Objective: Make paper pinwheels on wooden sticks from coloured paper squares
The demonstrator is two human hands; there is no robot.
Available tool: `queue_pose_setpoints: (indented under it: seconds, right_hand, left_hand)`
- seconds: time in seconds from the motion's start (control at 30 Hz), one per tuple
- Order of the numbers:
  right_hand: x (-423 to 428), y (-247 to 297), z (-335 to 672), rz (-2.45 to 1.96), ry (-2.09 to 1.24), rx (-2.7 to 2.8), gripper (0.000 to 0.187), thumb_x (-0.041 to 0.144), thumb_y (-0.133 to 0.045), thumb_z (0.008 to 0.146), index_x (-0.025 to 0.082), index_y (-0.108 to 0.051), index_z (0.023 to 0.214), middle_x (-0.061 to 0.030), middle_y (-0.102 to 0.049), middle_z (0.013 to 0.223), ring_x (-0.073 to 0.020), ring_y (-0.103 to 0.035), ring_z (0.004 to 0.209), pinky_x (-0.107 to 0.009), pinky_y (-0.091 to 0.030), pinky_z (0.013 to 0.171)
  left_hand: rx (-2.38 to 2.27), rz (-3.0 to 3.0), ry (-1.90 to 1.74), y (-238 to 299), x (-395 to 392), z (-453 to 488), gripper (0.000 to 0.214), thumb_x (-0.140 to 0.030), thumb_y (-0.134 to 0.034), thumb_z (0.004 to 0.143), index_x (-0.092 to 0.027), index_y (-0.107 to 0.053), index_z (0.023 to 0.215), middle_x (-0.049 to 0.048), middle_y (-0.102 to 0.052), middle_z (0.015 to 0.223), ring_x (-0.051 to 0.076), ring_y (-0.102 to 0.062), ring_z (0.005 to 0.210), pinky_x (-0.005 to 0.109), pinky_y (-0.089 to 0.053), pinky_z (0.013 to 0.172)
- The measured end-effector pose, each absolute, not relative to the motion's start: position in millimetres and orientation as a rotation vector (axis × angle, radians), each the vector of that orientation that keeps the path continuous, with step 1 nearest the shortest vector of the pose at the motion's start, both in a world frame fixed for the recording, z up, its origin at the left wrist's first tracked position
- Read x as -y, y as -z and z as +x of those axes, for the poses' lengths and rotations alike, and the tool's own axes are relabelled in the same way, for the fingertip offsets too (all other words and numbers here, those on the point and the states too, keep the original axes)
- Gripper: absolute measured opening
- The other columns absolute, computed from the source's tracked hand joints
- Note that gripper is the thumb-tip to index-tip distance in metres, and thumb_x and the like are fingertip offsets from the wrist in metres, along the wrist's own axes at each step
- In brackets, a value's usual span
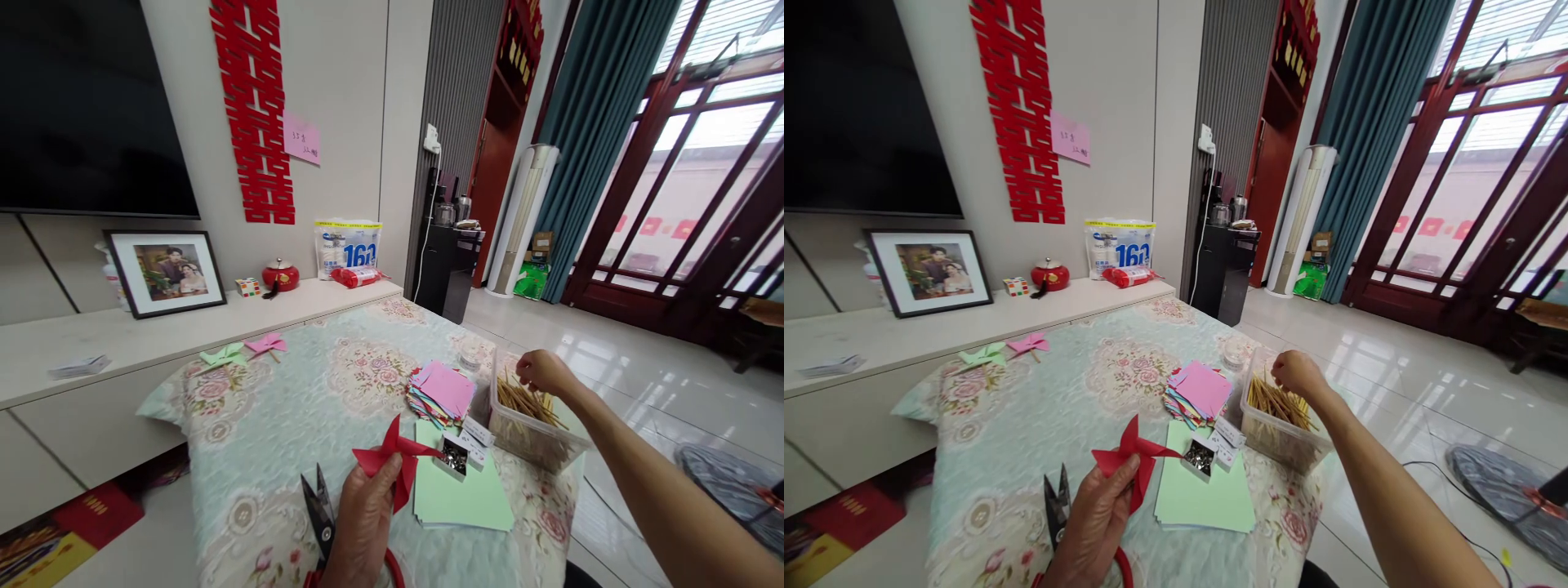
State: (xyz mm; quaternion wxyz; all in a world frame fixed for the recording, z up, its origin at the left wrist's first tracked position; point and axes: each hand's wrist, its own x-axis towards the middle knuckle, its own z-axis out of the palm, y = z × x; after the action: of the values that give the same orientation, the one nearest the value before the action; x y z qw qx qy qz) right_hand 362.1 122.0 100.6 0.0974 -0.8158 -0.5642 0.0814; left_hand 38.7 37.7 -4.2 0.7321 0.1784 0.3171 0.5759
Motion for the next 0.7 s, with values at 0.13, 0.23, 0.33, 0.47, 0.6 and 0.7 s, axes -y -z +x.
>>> queue_pose_setpoints:
  seconds: [0.13, 0.23, 0.33, 0.47, 0.6, 0.7]
  right_hand:
    - [-111.1, -145.0, 334.9, -2.129, 0.032, 1.607, 0.013, 0.026, -0.061, 0.088, 0.018, -0.071, 0.087, -0.0057, -0.075, 0.078, -0.0154, -0.065, 0.063, -0.026, -0.044, 0.058]
    - [-98.0, -156.6, 289.9, -1.433, -0.374, 1.451, 0.022, 0.040, -0.072, 0.078, 0.018, -0.071, 0.079, -0.0056, -0.074, 0.071, -0.0133, -0.058, 0.053, -0.026, -0.043, 0.052]
    - [-91.1, -131.8, 236.4, -1.074, -0.882, 1.245, 0.033, 0.047, -0.081, 0.068, 0.017, -0.071, 0.079, -0.0047, -0.074, 0.069, -0.0091, -0.051, 0.048, -0.023, -0.038, 0.047]
    - [-93.9, -70.7, 184.5, -0.966, -1.182, 1.052, 0.039, 0.046, -0.086, 0.064, 0.016, -0.071, 0.083, -0.0038, -0.074, 0.068, -0.0067, -0.047, 0.045, -0.021, -0.032, 0.045]
    - [-94.5, -29.9, 160.0, -0.966, -1.257, 1.069, 0.037, 0.047, -0.085, 0.067, 0.016, -0.068, 0.080, -0.0040, -0.075, 0.066, -0.0086, -0.050, 0.048, -0.022, -0.036, 0.049]
    - [-92.3, -19.0, 151.4, -0.938, -1.301, 1.123, 0.035, 0.048, -0.082, 0.072, 0.017, -0.065, 0.079, -0.0034, -0.075, 0.068, -0.0092, -0.052, 0.049, -0.023, -0.039, 0.051]
  left_hand:
    - [-0.626, 0.366, -1.290, 3.7, -37.4, 39.3, 0.037, -0.027, -0.094, 0.050, -0.013, -0.077, 0.079, 0.0065, -0.078, 0.074, 0.021, -0.072, 0.071, 0.030, -0.056, 0.071]
    - [-0.573, 0.298, -1.336, 2.5, -38.5, 35.3, 0.033, -0.021, -0.094, 0.051, -0.015, -0.076, 0.078, 0.0054, -0.078, 0.076, 0.018, -0.070, 0.069, 0.026, -0.055, 0.064]
    - [-0.569, 0.169, -1.419, 4.2, -39.7, 26.9, 0.033, -0.015, -0.096, 0.044, -0.016, -0.075, 0.069, 0.0010, -0.075, 0.068, 0.015, -0.067, 0.061, 0.026, -0.054, 0.058]
    - [-0.519, 0.131, -1.458, 6.3, -40.3, 17.7, 0.032, -0.015, -0.097, 0.043, -0.018, -0.074, 0.065, 0.0002, -0.075, 0.069, 0.016, -0.068, 0.066, 0.034, -0.058, 0.070]
    - [-0.460, 0.371, -1.407, 0.8, -38.7, 19.2, 0.025, -0.023, -0.094, 0.053, -0.016, -0.076, 0.068, 0.0027, -0.074, 0.071, 0.015, -0.066, 0.068, 0.032, -0.056, 0.079]
    - [-0.494, 0.476, -1.356, -3.8, -36.9, 24.4, 0.023, -0.025, -0.092, 0.057, -0.017, -0.077, 0.071, 0.0010, -0.073, 0.069, 0.014, -0.065, 0.067, 0.029, -0.054, 0.077]
